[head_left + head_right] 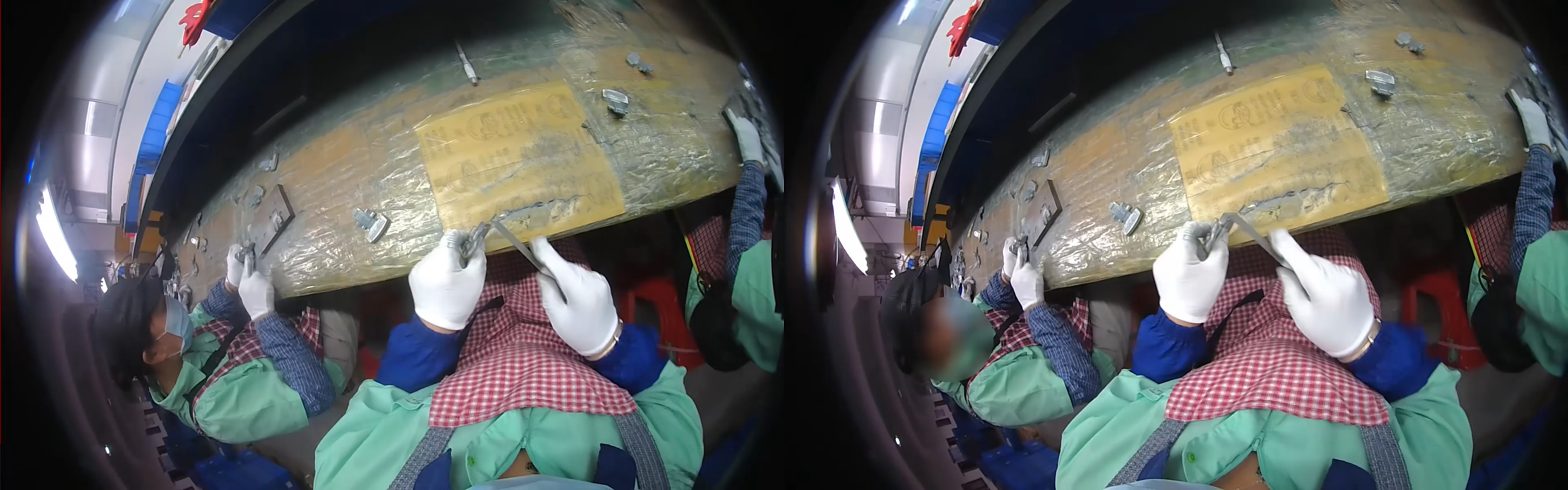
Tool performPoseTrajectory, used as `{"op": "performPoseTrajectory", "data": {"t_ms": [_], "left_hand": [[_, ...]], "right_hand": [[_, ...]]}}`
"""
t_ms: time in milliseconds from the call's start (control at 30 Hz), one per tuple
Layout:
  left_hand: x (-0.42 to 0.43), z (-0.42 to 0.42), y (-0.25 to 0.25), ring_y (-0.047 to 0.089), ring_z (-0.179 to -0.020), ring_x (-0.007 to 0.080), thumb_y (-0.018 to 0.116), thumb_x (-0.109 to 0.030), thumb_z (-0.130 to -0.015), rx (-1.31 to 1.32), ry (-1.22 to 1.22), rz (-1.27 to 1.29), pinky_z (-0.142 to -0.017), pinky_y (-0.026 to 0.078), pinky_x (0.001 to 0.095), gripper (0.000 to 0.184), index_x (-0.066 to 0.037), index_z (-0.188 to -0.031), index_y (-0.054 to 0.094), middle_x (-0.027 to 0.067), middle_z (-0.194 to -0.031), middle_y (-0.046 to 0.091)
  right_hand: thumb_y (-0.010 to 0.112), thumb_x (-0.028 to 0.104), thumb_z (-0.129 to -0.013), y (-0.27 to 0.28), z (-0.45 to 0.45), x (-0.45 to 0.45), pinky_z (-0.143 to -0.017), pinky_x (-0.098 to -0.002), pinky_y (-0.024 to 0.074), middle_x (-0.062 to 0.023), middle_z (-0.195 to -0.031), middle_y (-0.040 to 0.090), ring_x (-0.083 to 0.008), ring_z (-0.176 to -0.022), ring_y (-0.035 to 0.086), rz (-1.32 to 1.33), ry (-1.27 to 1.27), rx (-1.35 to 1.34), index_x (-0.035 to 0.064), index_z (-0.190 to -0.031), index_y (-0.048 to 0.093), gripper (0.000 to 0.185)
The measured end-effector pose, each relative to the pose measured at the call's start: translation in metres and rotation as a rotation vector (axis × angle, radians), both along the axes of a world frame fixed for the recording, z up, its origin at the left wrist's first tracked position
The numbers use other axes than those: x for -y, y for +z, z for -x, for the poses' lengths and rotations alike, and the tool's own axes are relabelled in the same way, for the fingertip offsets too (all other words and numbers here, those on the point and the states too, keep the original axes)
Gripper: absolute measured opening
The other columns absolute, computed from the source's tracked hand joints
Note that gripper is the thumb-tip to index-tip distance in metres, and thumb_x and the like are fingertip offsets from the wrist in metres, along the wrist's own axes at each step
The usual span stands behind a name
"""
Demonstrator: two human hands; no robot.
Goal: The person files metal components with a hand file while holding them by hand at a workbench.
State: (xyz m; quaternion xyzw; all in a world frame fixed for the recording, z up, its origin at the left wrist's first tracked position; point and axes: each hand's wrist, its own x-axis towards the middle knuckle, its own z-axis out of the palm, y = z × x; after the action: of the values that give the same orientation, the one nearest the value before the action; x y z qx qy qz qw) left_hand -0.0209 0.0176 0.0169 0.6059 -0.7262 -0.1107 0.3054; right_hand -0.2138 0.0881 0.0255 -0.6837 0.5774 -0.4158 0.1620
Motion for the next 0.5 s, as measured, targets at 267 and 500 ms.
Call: {"op": "performPoseTrajectory", "data": {"t_ms": [267,500], "left_hand": [[-0.005,-0.004,-0.014,0.071,-0.067,0.0321,0.079,-0.016,-0.085,-0.038,-0.098,-0.039,-0.059,0.055,0.0409,0.016,-0.008,-0.097,0.072,0.0129,-0.075,0.07],[-0.008,0.002,-0.036,0.072,-0.067,0.019,0.072,-0.015,-0.099,-0.362,-0.108,-0.294,-0.063,0.058,0.0322,0.026,-0.003,-0.122,0.072,0.0119,-0.086,0.075]], "right_hand": [[0.076,0.029,-0.095,-0.011,-0.034,0.063,-0.074,-0.0376,0.0592,-0.0159,-0.093,0.074,-0.0308,-0.085,0.075,-0.202,0.127,0.281,0.0025,-0.11,0.07,0.031],[0.073,0.024,-0.099,-0.023,-0.033,0.069,-0.074,-0.0324,0.0572,-0.0133,-0.093,0.075,-0.0221,-0.084,0.073,-0.318,0.046,0.46,0.0,-0.111,0.07,0.027]]}}
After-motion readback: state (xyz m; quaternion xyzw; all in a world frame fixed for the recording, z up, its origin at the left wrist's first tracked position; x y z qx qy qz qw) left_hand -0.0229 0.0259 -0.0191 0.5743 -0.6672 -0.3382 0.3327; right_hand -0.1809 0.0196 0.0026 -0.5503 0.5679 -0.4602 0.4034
